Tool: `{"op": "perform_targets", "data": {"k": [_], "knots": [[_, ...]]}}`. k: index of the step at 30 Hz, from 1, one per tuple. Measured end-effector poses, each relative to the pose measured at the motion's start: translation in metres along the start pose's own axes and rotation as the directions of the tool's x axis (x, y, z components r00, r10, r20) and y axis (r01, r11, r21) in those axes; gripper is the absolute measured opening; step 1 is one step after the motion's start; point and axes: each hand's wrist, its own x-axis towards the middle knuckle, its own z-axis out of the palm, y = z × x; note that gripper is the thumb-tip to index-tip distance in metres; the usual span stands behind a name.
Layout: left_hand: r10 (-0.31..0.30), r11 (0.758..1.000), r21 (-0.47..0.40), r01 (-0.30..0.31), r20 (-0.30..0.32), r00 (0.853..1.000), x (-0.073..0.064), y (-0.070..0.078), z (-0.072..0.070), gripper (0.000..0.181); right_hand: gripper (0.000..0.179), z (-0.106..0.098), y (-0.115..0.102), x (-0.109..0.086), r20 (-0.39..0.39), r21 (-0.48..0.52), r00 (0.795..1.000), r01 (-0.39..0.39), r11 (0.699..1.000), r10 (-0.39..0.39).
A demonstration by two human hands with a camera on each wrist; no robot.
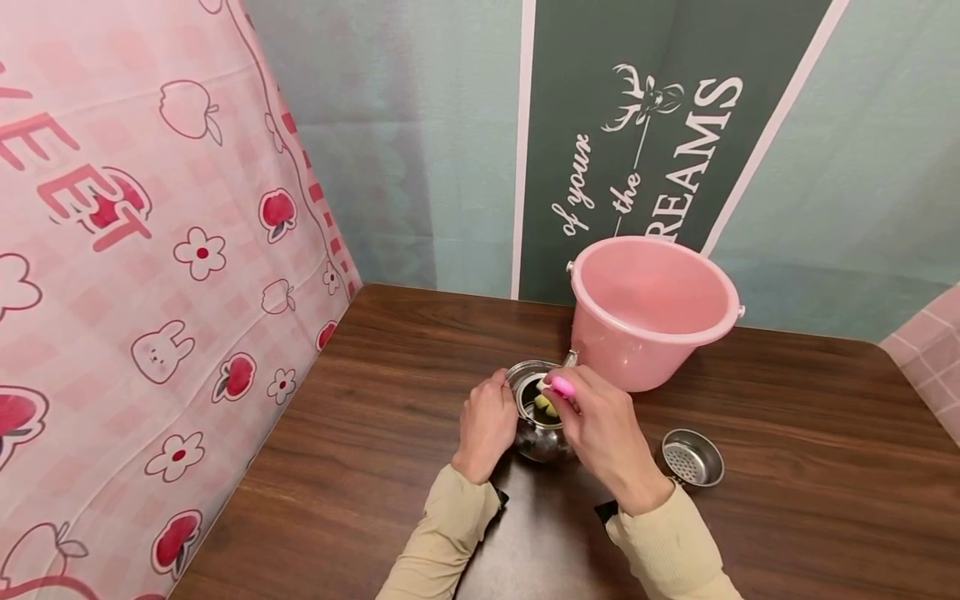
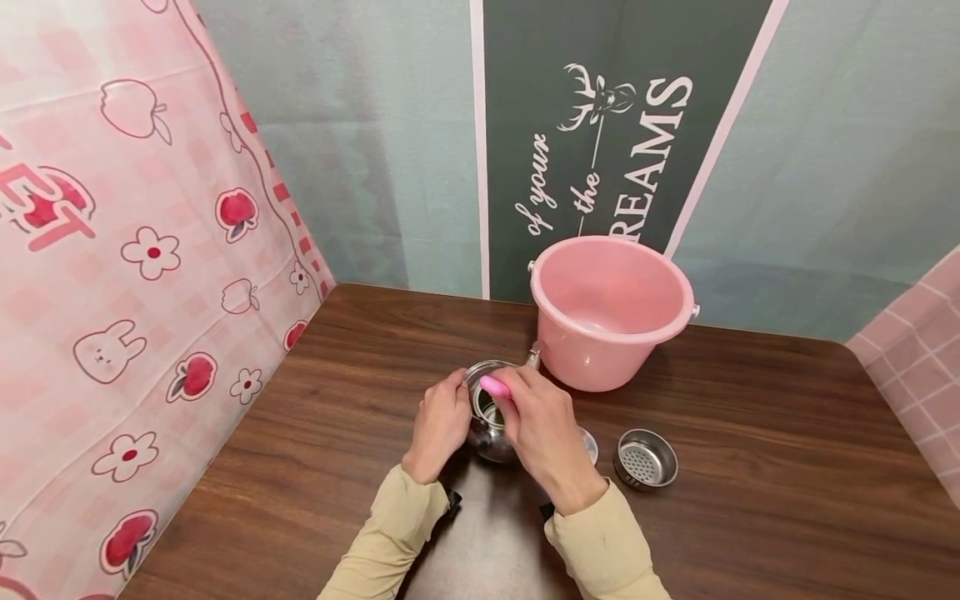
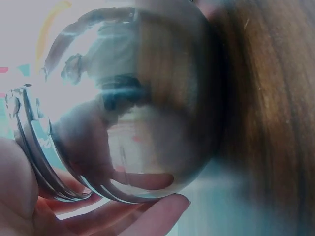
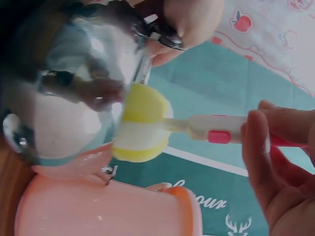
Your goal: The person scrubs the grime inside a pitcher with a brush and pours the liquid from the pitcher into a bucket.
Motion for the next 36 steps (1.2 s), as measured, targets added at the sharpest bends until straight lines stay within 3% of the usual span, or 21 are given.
{"op": "perform_targets", "data": {"k": [3, 10, 12, 19, 21, 25, 29, 32, 36], "knots": [[0.006, 1.0, 0.005, -0.006, 0.007, 1.0, 0.0, 0.0, 0.0, 0.035, 0.01, -0.001, 0.001, -0.003, -0.006, 0.02, 1.0, -0.023, 1.0, 0.023], [0.019, 1.0, -0.001, -0.019, 0.006, 1.0, -0.001, 0.001, -0.001, 0.035, 0.015, 0.005, 0.011, -0.012, -0.099, 0.068, 0.995, -0.024, 0.997, 0.031], [0.024, 1.0, -0.002, -0.024, 0.006, 1.0, 0.0, 0.001, -0.001, 0.035, 0.022, 0.007, 0.013, -0.013, -0.135, 0.111, 0.989, -0.04, 0.993, 0.055], [0.035, 0.999, -0.008, -0.035, 0.016, 0.999, -0.001, 0.001, -0.002, 0.036, 0.021, 0.01, 0.021, -0.017, -0.233, 0.164, 0.964, -0.091, 0.982, 0.129], [0.042, 0.999, -0.004, -0.042, 0.017, 0.999, 0.0, 0.001, -0.002, 0.036, 0.02, 0.01, 0.023, -0.018, -0.242, 0.18, 0.952, -0.144, 0.973, 0.186], [0.052, 0.999, 0.0, -0.052, 0.016, 0.999, 0.0, 0.0, -0.002, 0.037, 0.012, 0.008, 0.026, -0.02, -0.208, 0.24, 0.903, -0.326, 0.914, 0.376], [0.055, 0.998, -0.008, -0.055, 0.017, 0.998, 0.0, 0.0, -0.002, 0.038, 0.01, 0.007, 0.028, -0.021, -0.125, 0.344, 0.829, -0.479, 0.807, 0.546], [0.059, 0.998, -0.008, -0.059, 0.013, 0.998, 0.0, 0.0, -0.002, 0.038, 0.014, 0.006, 0.029, -0.022, -0.076, 0.417, 0.782, -0.539, 0.732, 0.619], [0.061, 0.998, 0.0, -0.061, 0.005, 0.998, 0.0, 0.0, -0.001, 0.038, 0.019, 0.006, 0.031, -0.021, -0.037, 0.488, 0.748, -0.565, 0.666, 0.662]]}}
